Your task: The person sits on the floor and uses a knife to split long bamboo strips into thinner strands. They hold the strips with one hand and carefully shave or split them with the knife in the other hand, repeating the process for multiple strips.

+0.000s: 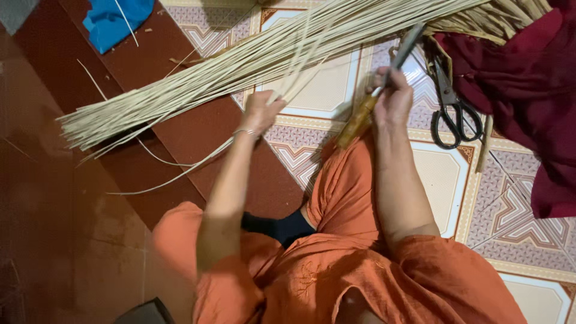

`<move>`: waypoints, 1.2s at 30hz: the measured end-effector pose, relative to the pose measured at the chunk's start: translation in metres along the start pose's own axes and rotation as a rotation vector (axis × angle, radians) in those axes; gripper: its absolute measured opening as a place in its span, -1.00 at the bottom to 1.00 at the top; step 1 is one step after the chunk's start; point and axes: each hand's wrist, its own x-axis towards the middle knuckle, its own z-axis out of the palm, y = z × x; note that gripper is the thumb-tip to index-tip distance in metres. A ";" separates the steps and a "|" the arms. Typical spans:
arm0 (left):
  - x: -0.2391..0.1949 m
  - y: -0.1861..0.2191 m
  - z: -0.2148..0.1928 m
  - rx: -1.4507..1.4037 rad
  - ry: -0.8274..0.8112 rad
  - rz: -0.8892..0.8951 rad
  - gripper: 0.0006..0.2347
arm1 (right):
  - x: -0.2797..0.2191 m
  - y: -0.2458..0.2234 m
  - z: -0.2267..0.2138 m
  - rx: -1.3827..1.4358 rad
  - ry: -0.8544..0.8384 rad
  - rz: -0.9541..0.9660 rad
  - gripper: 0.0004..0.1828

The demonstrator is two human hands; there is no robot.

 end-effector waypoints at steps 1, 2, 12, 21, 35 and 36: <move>-0.008 0.007 -0.014 0.024 0.055 0.047 -0.87 | -0.005 0.007 0.009 -0.047 0.012 0.000 -0.85; -0.018 0.013 -0.029 0.047 0.111 0.095 -0.88 | -0.011 0.015 0.020 -0.093 0.024 0.000 -0.85; -0.120 0.043 -0.141 0.228 0.297 0.142 -0.86 | -0.027 0.096 0.068 -0.466 0.075 0.305 -0.69; -0.167 -0.017 -0.182 0.188 0.369 0.251 -0.83 | 0.037 0.160 0.034 -1.113 0.005 0.216 -0.62; -0.212 -0.090 -0.209 0.113 0.400 0.030 -0.81 | 0.004 0.047 0.085 -0.190 -0.002 0.151 -0.50; -0.215 -0.099 -0.212 0.137 0.395 0.007 -0.81 | 0.001 0.029 0.092 -0.042 0.018 0.149 -0.44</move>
